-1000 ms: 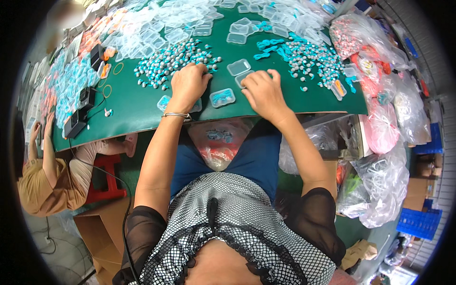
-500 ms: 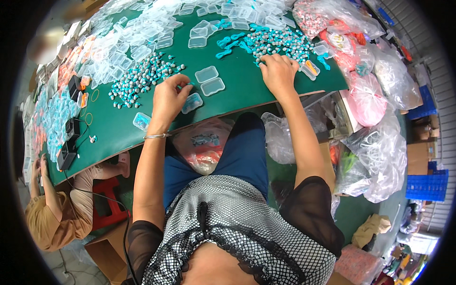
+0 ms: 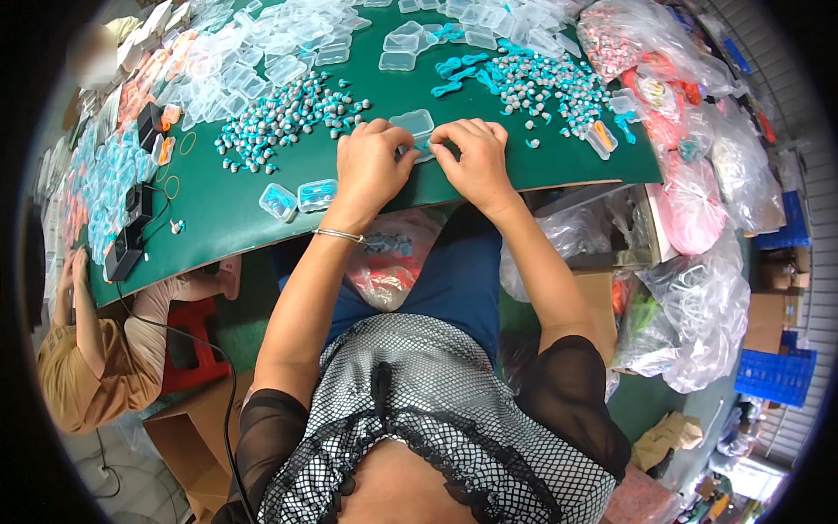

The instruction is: The person is assembling small items into plastic cases at a workspace.

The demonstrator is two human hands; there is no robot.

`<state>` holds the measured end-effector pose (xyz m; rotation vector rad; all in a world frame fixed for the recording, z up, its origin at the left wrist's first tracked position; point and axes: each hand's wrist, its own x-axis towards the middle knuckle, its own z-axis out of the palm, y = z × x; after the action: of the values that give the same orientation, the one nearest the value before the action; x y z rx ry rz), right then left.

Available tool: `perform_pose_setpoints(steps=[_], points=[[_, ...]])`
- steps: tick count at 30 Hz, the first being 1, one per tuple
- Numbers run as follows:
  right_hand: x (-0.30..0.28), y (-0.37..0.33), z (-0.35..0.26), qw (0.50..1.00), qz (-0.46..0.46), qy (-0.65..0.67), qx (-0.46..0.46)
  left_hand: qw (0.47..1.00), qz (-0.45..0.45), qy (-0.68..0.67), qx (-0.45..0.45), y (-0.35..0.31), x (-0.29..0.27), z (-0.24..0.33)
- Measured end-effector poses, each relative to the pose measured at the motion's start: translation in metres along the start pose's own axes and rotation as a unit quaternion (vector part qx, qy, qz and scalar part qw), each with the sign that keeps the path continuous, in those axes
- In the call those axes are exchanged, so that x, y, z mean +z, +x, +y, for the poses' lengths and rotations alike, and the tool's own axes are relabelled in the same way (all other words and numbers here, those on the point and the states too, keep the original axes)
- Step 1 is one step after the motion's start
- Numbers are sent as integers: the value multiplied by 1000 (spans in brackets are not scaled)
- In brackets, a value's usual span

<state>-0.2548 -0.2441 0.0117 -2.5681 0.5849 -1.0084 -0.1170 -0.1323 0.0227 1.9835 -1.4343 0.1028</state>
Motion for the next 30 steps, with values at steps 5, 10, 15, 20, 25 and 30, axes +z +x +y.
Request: perform_pose_setpoints(steps=[5, 10, 15, 20, 25, 30], points=[[0, 5, -6, 994, 0, -71, -78, 998, 14, 60, 15, -3, 6, -1], [1, 6, -1, 993, -28, -72, -89, 997, 27, 72, 33, -8, 8, -3], [-3, 13, -2, 987, -38, -106, -115, 997, 8, 65, 42, -11, 0, -1], [-4, 13, -6, 983, -42, -125, -125, 997, -3, 63, 55, -12, 0, -3], [-9, 14, -5, 986, -73, -100, -107, 996, 1, 61, 59, -12, 0, -3], [-8, 17, -6, 986, -92, -97, -96, 997, -3, 61, 54, -11, 0, -2]])
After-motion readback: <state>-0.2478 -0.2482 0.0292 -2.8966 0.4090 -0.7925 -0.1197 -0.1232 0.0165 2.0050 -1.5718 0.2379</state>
